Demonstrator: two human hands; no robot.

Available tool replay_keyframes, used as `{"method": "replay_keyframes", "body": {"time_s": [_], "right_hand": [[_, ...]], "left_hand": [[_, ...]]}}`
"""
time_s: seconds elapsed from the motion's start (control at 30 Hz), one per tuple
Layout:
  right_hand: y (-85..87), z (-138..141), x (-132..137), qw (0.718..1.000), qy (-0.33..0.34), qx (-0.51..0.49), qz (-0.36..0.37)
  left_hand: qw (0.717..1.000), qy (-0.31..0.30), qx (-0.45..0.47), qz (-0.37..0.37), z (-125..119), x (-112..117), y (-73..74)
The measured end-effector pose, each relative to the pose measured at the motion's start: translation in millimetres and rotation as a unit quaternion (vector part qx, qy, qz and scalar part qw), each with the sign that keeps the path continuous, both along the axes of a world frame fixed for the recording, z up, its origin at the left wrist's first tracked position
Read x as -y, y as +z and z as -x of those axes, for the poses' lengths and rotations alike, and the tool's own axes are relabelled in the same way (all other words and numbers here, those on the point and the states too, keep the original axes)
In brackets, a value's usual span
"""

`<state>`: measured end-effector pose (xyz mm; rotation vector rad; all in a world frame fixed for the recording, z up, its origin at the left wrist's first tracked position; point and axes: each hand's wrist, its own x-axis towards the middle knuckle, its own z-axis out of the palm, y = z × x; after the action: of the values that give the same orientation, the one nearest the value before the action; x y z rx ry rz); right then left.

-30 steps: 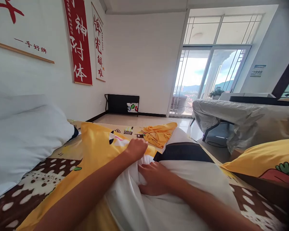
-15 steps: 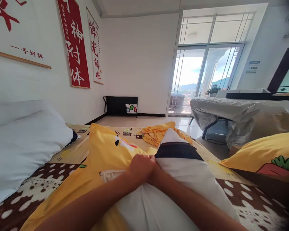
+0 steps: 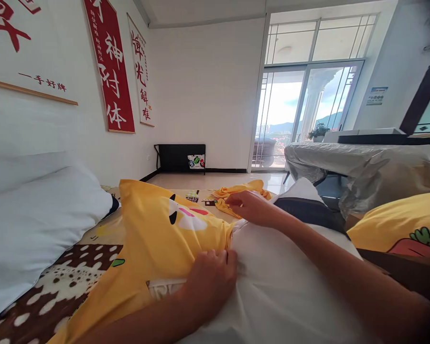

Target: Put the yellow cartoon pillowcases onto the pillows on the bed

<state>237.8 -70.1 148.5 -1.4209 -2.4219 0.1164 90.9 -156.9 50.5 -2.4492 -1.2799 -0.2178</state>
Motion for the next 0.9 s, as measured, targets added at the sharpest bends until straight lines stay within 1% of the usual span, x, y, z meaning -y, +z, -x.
{"method": "replay_keyframes", "body": {"time_s": [0.03,0.07,0.13,0.2,0.27,0.33,0.4,0.43,0.47,0.5,0.53,0.57,0.6,0.63,0.67,0.7,0.73,0.77,0.8,0.83,0.87,0.9], "right_hand": [[3.5,7.1,-8.6,0.999,-0.027,0.001,-0.029],[3.1,15.8,-17.0,0.999,-0.032,0.013,-0.042],[-7.0,35.0,-32.0,0.999,0.009,0.040,-0.016],[-25.2,51.3,-42.6,0.996,0.067,0.046,0.032],[-44.9,60.4,-48.8,0.990,0.110,0.037,0.078],[-60.7,61.1,-52.4,0.983,0.141,0.020,0.118],[-69.5,55.3,-55.6,0.979,0.151,-0.008,0.137],[-71.1,51.0,-57.4,0.979,0.150,-0.025,0.138],[-70.8,46.5,-59.2,0.980,0.144,-0.043,0.134],[-69.0,42.1,-60.8,0.981,0.136,-0.060,0.128],[-66.0,38.1,-62.2,0.982,0.126,-0.076,0.120],[-62.1,34.8,-62.9,0.983,0.116,-0.089,0.112],[-57.7,32.1,-62.9,0.984,0.104,-0.101,0.102],[-53.2,30.2,-62.1,0.986,0.092,-0.109,0.088],[-48.9,28.8,-60.6,0.988,0.078,-0.114,0.073],[-45.1,28.0,-58.3,0.989,0.066,-0.116,0.056],[-42.2,27.3,-55.6,0.991,0.055,-0.119,0.041],[-40.1,26.7,-52.6,0.992,0.047,-0.114,0.022],[-39.0,26.0,-49.6,0.994,0.044,-0.104,0.001],[-38.5,24.7,-46.8,0.995,0.045,-0.089,-0.017],[-38.2,23.0,-44.5,0.996,0.047,-0.070,-0.035],[-37.4,20.6,-42.7,0.997,0.045,-0.044,-0.054]], "left_hand": [[0.999,-0.017,-0.010,-0.027,-3.0,5.4,-2.7],[0.998,-0.033,-0.019,-0.057,-5.2,10.5,-5.5],[0.992,-0.065,-0.023,-0.109,-6.3,19.3,-11.2],[0.986,-0.093,-0.017,-0.137,-2.0,25.3,-16.2],[0.982,-0.126,-0.011,-0.144,7.2,29.7,-19.4],[0.977,-0.159,0.011,-0.141,20.6,34.7,-18.7],[0.974,-0.179,0.073,-0.118,38.7,40.6,-13.0],[0.971,-0.176,0.121,-0.108,50.0,42.8,-8.5],[0.964,-0.161,0.176,-0.115,63.0,43.3,-3.2],[0.954,-0.128,0.232,-0.141,77.9,41.5,2.5],[0.934,-0.082,0.290,-0.194,94.3,36.8,7.9],[0.901,-0.018,0.345,-0.261,111.7,29.1,12.9],[0.860,0.060,0.401,-0.311,129.4,18.9,17.0],[0.818,0.133,0.460,-0.317,146.3,7.1,20.0],[0.784,0.179,0.526,-0.276,161.5,-5.2,21.9],[0.758,0.204,0.587,-0.197,174.0,-16.7,22.6],[0.737,0.214,0.635,-0.092,183.3,-26.5,22.2],[0.715,0.218,0.664,0.011,189.0,-33.7,20.8],[0.700,0.223,0.672,0.093,191.4,-38.2,18.8],[0.694,0.230,0.668,0.138,191.1,-40.1,16.6],[0.700,0.239,0.657,0.145,188.9,-39.8,14.9],[0.713,0.248,0.645,0.117,185.8,-37.9,14.2]]}}
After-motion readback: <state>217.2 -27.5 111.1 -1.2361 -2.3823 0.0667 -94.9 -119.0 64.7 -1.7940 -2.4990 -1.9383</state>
